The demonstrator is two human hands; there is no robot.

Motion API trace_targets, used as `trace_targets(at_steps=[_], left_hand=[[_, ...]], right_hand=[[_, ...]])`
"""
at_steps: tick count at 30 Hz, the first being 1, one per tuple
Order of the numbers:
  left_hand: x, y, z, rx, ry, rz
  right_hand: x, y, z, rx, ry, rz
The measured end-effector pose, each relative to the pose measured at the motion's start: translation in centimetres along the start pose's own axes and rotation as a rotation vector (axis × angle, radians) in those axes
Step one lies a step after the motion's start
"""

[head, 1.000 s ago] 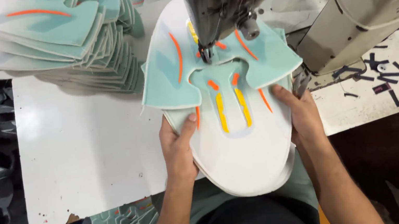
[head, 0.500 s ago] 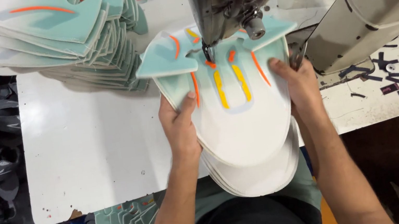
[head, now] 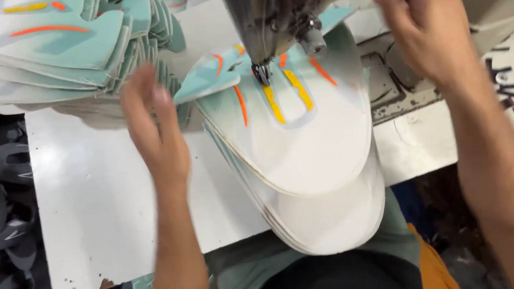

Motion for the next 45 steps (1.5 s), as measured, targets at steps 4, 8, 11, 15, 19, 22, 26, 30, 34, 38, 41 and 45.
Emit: trace_targets(at_steps=[4,8,11,15,19,22,26,30,34,38,41,45], left_hand=[[1.7,-2.8,-8.5,-0.161,-0.473,-0.277],[5.0,-11.7,-12.3,-0.376,-0.773,-0.736],[4.8,-12.2,-12.8,-0.323,-0.668,-0.405],[4.3,-8.9,-12.9,-0.218,-0.462,-0.159],[4.3,-7.0,-12.9,-0.070,-0.327,-0.184],[4.9,-6.3,-13.2,0.033,-0.280,-0.210],[3.2,-3.6,-13.5,0.179,-0.091,-0.279],[-3.3,-7.4,-17.7,0.359,0.161,-0.258],[-10.7,-14.4,-15.9,0.174,0.173,-0.648],[-7.6,-6.1,-4.3,0.249,0.108,-0.716],[0.0,-1.6,7.1,-0.177,0.066,0.154],[6.6,3.3,11.8,-0.405,-0.045,0.830]], right_hand=[[2.7,-3.0,-5.6,-0.348,-0.213,0.418],[10.7,4.5,-9.7,-0.604,-0.376,0.736],[11.8,1.7,-9.1,-0.589,-0.641,0.960],[9.3,-0.8,-5.8,-0.780,-0.523,1.266],[9.1,-1.0,-5.0,-0.978,-0.129,1.190],[8.0,-3.3,-4.5,-0.899,-0.150,0.404],[10.3,1.8,-6.2,-1.013,-0.037,0.589],[9.4,1.1,-6.5,-0.300,-0.397,0.797],[5.7,0.1,1.7,-0.203,-0.092,0.191],[6.6,3.6,5.9,0.010,-0.016,-0.565],[5.6,-0.4,6.2,0.274,-0.034,-0.970],[6.2,-1.0,4.3,0.183,-0.146,-1.055]])
Point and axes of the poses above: each hand's wrist, its own z-axis away from the middle knuckle, its own x-axis out of the palm, y = z × x, the point moved 1 cm from there along -z, towards the middle knuckle, and after that the axes turned 10 degrees about -y, right-handed, at the moved point
